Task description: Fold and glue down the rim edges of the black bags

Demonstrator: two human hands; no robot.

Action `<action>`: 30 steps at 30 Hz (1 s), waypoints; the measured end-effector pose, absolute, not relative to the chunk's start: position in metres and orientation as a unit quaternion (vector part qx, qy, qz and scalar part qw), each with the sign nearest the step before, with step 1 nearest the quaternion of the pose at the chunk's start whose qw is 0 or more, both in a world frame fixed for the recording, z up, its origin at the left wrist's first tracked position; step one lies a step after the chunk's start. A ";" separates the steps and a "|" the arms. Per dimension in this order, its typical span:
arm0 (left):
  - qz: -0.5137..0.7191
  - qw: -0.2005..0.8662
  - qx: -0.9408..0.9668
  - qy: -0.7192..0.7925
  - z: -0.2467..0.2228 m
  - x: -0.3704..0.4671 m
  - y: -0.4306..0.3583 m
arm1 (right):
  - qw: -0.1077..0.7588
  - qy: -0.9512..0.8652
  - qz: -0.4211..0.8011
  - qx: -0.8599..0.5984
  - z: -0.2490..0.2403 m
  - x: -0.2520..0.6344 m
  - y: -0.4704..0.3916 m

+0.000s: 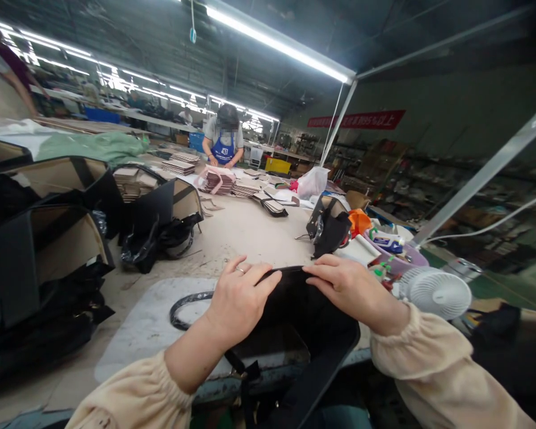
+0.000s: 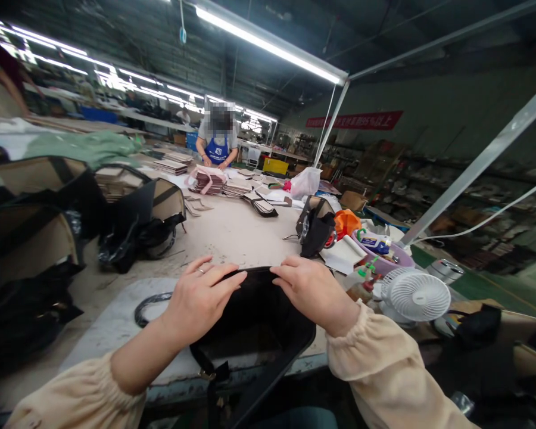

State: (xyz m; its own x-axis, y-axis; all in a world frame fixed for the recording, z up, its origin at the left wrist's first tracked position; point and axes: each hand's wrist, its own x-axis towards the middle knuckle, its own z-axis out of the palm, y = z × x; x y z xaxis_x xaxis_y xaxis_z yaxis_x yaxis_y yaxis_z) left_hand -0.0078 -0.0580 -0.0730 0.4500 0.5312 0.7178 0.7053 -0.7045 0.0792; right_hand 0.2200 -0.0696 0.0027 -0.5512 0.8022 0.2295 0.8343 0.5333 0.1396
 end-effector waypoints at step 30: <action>-0.142 -0.216 -0.872 -0.415 -0.003 0.015 -0.034 | 0.070 -0.909 -0.118 -0.394 0.001 0.223 -0.066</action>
